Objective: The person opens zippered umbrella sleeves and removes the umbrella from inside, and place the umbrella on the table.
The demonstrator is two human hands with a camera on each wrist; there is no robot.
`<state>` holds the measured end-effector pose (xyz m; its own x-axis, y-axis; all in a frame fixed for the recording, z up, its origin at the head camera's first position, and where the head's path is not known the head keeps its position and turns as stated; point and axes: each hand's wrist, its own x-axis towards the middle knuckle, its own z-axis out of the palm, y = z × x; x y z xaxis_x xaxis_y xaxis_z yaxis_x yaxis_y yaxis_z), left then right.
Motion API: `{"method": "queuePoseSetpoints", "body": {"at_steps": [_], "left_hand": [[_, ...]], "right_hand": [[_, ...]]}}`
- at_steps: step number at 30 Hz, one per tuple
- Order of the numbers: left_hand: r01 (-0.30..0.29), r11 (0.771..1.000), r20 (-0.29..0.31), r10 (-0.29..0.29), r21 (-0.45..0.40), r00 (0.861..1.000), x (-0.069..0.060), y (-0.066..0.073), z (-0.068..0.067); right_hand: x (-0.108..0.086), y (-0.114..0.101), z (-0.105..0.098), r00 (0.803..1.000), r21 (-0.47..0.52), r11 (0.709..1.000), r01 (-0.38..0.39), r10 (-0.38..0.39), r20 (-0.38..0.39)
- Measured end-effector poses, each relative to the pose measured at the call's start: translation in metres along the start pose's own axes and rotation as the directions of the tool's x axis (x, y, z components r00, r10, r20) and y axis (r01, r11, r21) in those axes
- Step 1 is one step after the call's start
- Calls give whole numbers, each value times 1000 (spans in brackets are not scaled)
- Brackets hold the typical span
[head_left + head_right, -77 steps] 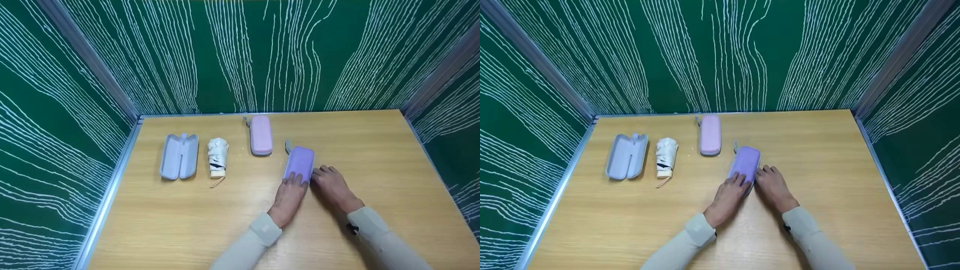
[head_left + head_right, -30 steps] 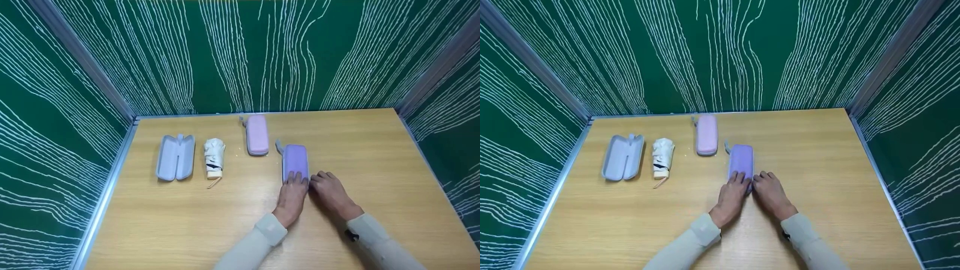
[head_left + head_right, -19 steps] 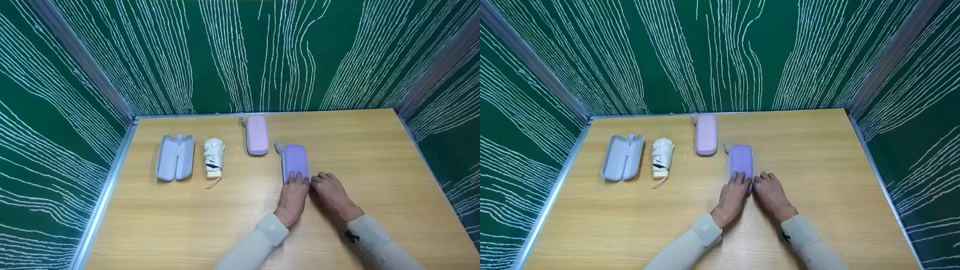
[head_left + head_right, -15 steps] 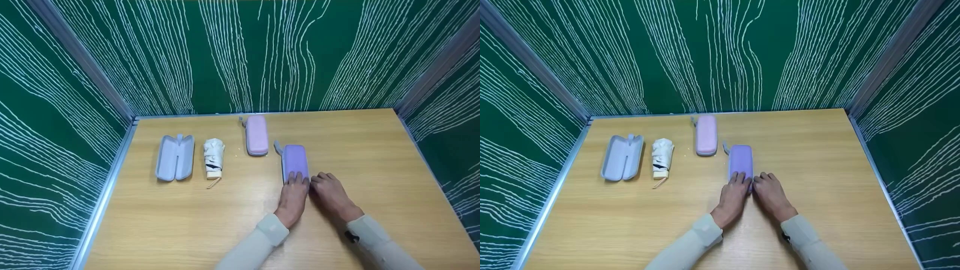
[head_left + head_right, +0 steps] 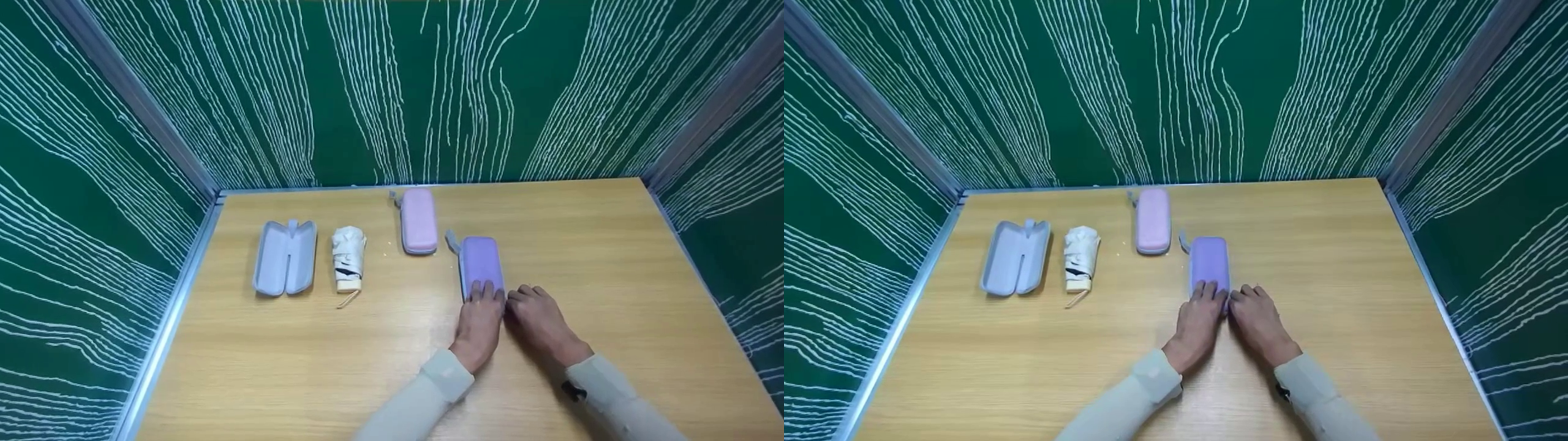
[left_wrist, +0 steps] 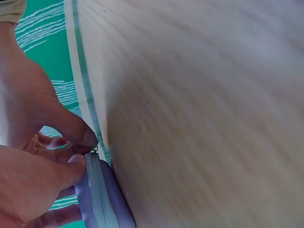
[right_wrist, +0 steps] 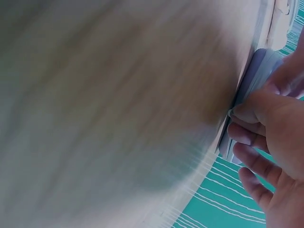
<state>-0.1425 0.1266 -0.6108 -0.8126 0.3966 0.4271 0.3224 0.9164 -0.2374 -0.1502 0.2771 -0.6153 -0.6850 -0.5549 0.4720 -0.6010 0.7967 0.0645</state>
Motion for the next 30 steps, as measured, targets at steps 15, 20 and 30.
{"method": "queuePoseSetpoints", "body": {"at_steps": [15, 20, 30], "left_hand": [[40, 999, -32, -39, 20, 999, 1, 4, -1], [2, 999, -38, 0, 36, 999, 2, 2, -1], [-257, 959, 212, 277, -120, 937, 18, -34, -17]], "right_hand": [[-2, -4, -1, 996, 10, 1000, 24, -23, -85], [-3, -4, 0, 996, 10, 1000, 9, -8, -93], [-4, -3, -2, 999, -5, 1000, -16, 16, -52]]}}
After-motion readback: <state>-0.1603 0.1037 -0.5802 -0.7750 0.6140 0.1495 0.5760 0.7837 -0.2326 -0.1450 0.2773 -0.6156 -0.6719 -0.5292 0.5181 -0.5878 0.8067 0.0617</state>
